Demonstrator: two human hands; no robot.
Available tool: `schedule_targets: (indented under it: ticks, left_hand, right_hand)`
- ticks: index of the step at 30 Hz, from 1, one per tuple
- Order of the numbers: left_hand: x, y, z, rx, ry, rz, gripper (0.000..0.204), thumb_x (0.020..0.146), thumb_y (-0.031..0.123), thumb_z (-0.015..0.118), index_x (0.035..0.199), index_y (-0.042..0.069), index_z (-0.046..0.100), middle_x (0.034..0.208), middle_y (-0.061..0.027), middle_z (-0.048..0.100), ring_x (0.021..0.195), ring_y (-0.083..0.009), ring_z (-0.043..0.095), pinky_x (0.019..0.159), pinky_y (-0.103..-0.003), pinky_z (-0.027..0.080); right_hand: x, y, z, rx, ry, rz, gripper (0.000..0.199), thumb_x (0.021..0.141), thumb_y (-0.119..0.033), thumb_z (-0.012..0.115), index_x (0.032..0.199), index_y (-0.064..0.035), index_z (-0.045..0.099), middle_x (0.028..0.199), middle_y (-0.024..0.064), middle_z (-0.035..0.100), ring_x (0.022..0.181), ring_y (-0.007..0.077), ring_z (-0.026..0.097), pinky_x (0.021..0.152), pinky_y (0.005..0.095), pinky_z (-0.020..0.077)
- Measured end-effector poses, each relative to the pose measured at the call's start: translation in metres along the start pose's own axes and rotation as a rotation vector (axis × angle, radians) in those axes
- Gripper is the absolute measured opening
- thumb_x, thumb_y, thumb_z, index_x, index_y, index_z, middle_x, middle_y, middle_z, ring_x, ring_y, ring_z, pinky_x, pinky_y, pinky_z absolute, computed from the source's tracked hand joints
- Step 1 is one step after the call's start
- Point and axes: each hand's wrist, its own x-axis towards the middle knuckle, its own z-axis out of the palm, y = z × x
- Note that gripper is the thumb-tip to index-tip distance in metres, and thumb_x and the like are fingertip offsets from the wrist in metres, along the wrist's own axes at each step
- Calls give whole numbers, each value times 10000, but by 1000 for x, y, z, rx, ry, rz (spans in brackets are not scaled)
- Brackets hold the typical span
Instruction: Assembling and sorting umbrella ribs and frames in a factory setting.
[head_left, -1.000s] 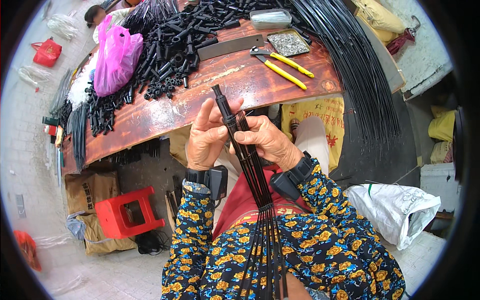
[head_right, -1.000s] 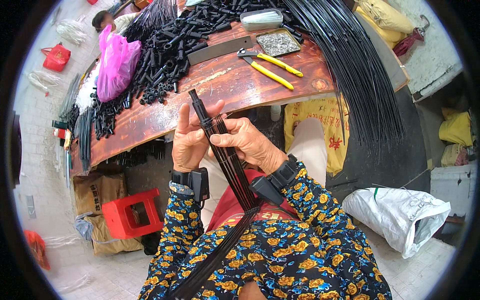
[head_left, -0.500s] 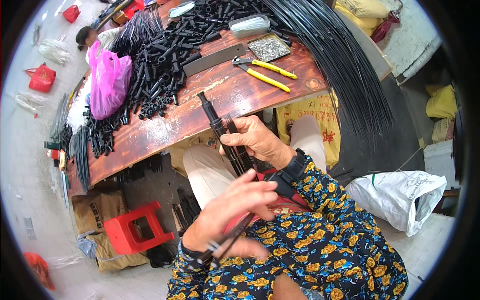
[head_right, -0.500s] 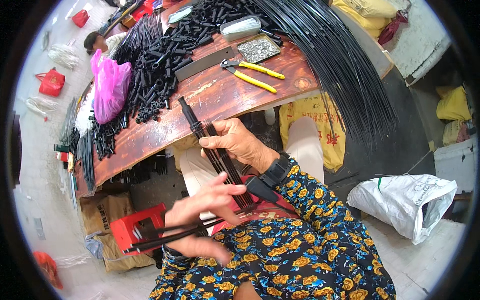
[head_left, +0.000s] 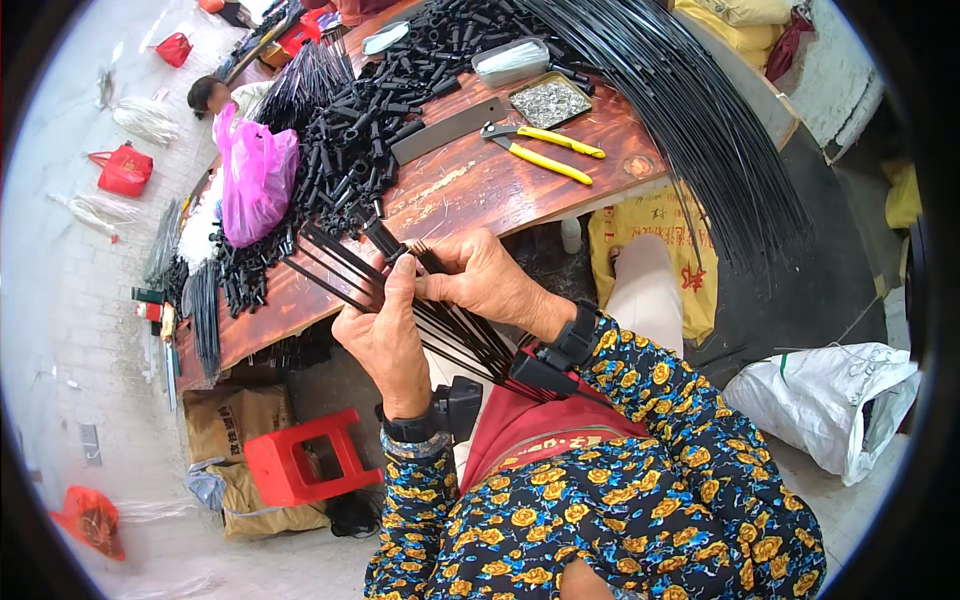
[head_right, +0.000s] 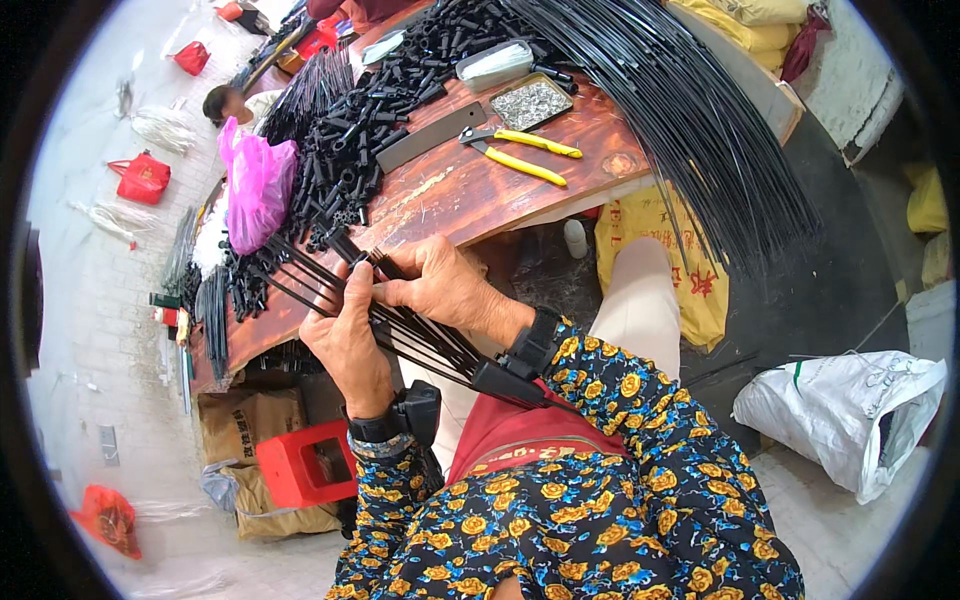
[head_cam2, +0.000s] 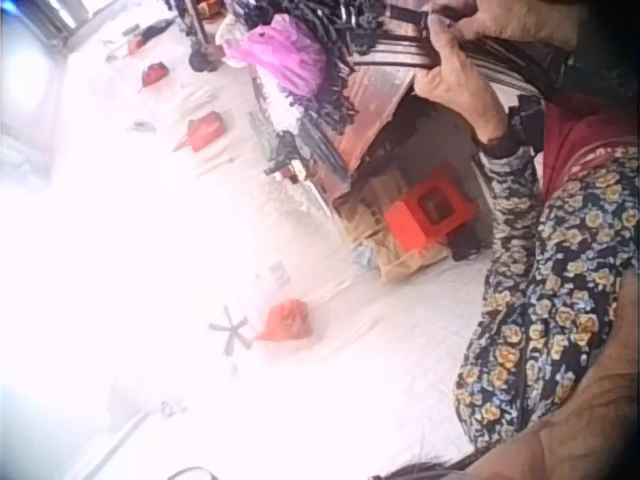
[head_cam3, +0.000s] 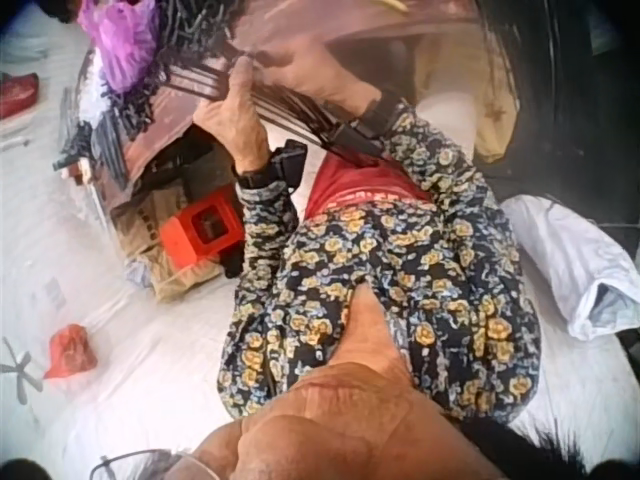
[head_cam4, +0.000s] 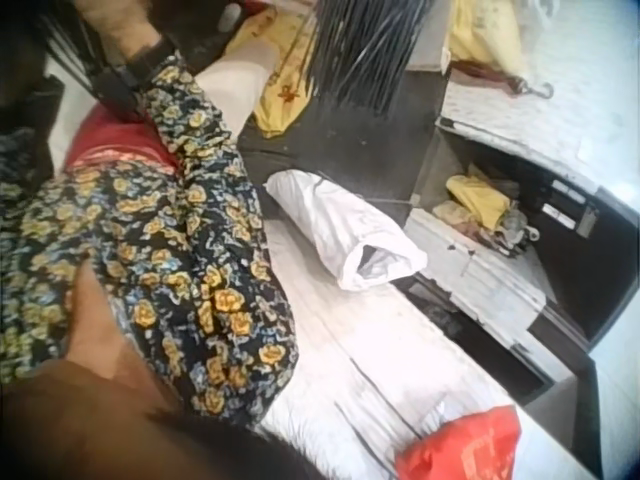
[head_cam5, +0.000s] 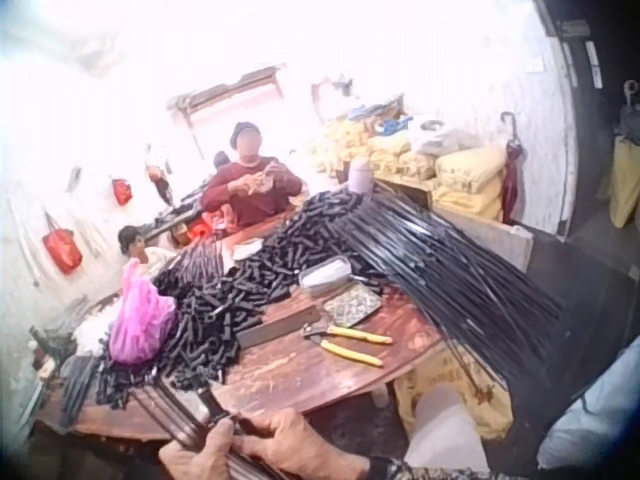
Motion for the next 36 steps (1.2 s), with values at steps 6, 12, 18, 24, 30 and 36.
schedule_targets:
  ticks: [6, 12, 18, 24, 30, 36]
  left_hand:
    - [-3, 4, 5, 46, 88, 26, 137, 860, 52, 695, 929, -63, 668, 835, -37, 659, 738, -83, 585, 683, -225, 469]
    - [1, -5, 7, -117, 96, -25, 162, 872, 35, 673, 998, -60, 642, 883, -59, 662, 736, -104, 604, 683, -239, 488]
    - [3, -15, 3, -332, 37, -148, 156, 896, 41, 640, 1030, -36, 619, 896, -62, 655, 776, -126, 626, 716, -256, 512]
    - [5, -18, 1, -474, -29, -262, 157, 910, 58, 625, 1052, 1, 593, 944, -72, 652, 818, -157, 636, 745, -276, 520]
    - [4, -17, -3, -548, -101, -326, 174, 920, 86, 613, 1061, -12, 587, 963, -107, 646, 894, -233, 650, 796, -335, 538]
    - [4, -24, -16, -500, -169, -320, 361, 946, 264, 589, 1155, -20, 513, 1078, -242, 624, 965, -323, 633, 842, -446, 541]
  right_hand:
    - [-5, -8, 10, -40, 33, -74, 294, 826, -70, 703, 1107, 4, 661, 864, 9, 684, 821, 42, 544, 727, 236, 484]
    - [-3, 3, 12, -12, 78, -114, 342, 834, -89, 721, 1146, 23, 638, 933, 28, 689, 856, 51, 568, 753, 247, 505]
    - [-17, 4, 5, -13, 279, 5, 252, 742, -140, 794, 866, 28, 654, 701, 33, 648, 649, 52, 543, 600, 251, 476]
    - [-21, 0, 1, -117, 248, -29, 210, 766, -146, 790, 780, 30, 677, 642, 16, 630, 605, 41, 534, 555, 240, 454]
    - [-16, -7, -4, 280, 161, 162, 188, 791, -152, 775, 746, 17, 706, 614, -1, 614, 595, 23, 533, 516, 206, 413]
    - [-13, -5, -18, 258, -20, 333, 257, 797, -241, 777, 814, 7, 712, 637, -27, 603, 500, 8, 487, 427, 158, 326]
